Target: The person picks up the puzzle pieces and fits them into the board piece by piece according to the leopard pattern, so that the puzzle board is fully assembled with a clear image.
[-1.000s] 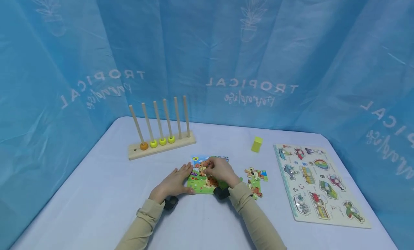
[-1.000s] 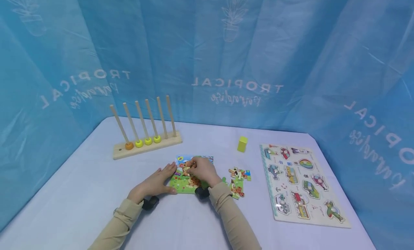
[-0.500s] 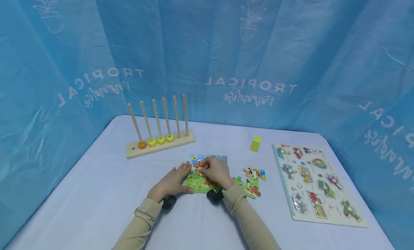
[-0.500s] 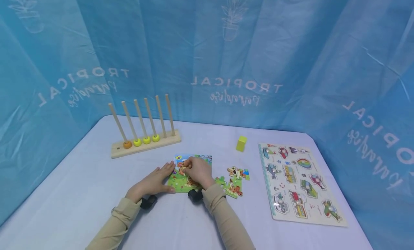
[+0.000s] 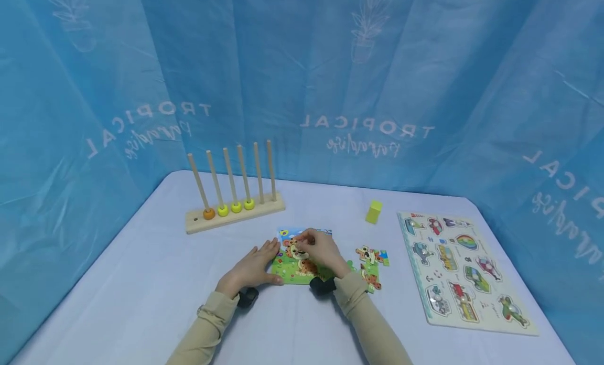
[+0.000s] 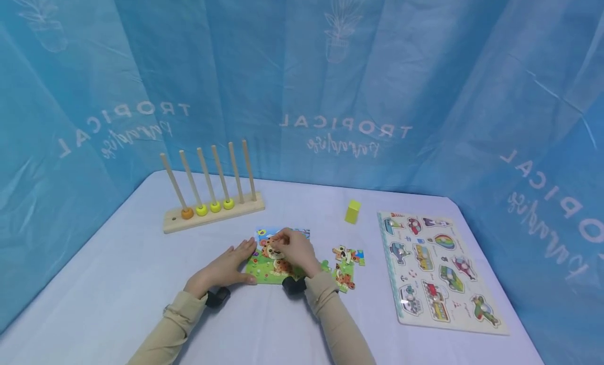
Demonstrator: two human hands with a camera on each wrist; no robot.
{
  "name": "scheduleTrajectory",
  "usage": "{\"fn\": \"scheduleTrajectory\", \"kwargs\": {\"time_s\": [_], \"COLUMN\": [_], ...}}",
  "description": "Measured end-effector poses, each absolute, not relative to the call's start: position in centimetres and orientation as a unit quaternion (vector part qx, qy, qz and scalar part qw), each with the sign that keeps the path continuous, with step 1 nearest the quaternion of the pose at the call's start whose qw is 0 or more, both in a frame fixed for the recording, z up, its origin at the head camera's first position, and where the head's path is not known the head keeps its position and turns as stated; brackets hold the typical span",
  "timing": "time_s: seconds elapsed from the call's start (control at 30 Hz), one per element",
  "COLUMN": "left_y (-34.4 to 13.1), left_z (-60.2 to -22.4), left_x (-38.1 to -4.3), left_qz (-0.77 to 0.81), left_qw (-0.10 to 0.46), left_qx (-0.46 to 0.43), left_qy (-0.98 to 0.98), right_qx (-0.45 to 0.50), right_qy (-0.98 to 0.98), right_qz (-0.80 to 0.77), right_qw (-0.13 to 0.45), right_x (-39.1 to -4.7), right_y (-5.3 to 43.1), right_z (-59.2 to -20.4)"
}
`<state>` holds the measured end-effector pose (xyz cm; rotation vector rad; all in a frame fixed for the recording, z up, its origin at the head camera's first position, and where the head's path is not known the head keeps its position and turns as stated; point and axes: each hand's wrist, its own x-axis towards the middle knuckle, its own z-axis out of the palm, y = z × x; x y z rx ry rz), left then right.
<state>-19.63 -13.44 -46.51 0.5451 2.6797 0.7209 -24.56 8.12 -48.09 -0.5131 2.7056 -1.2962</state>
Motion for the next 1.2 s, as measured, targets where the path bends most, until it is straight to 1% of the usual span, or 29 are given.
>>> {"fn": "scheduleTrajectory", "kwargs": {"time_s": [0.1, 0.17, 0.3, 0.43, 0.5, 0.6, 0.7, 0.77, 0.93, 1.2], "left_y": [-13.3, -13.3, -13.3, -13.3, -13.3, -13.2, -13.1, -13.2, -13.2, -13.1], "left_z": [-46.6, -46.5, -46.4, -46.4, -46.3, -46.3, -46.3, -46.3, -46.4, -46.5], "left_x": [-19.5, -19.5, -19.6, -19.7, -19.6, -19.6, -19.6, -19.5, -19.5, -19.6], "left_qz": [0.250, 0.251, 0.246, 0.243, 0.243, 0.246, 0.248, 0.250, 0.253, 0.248], "left_qw": [0.157, 0.155, 0.154, 0.156, 0.156, 0.155, 0.154, 0.154, 0.152, 0.150], "left_qx": [0.189, 0.187, 0.189, 0.190, 0.189, 0.187, 0.188, 0.188, 0.189, 0.187], "left_qy": [0.936, 0.937, 0.938, 0.938, 0.939, 0.938, 0.938, 0.937, 0.937, 0.939], "right_qx": [-0.158, -0.146, -0.097, -0.068, -0.070, -0.068, -0.071, -0.086, -0.109, -0.066], "right_qy": [0.854, 0.849, 0.862, 0.882, 0.891, 0.897, 0.893, 0.896, 0.918, 0.939], "right_qz": [-0.492, -0.506, -0.496, -0.465, -0.447, -0.429, -0.424, -0.412, -0.364, -0.325], "right_qw": [0.058, 0.047, 0.027, 0.025, 0.039, 0.083, 0.130, 0.138, 0.116, 0.094], "right_x": [-24.8, -25.0, -25.1, -25.0, -24.9, -24.6, -24.3, -24.3, -24.4, -24.4], "right_y": [10.4, 12.1, 15.9, 19.8, 21.6, 23.5, 24.2, 24.1, 23.4, 22.5], "right_z": [-47.7, -47.3, -46.8, -46.6, -46.5, -46.4, -46.5, -46.6, -46.9, -46.6]}}
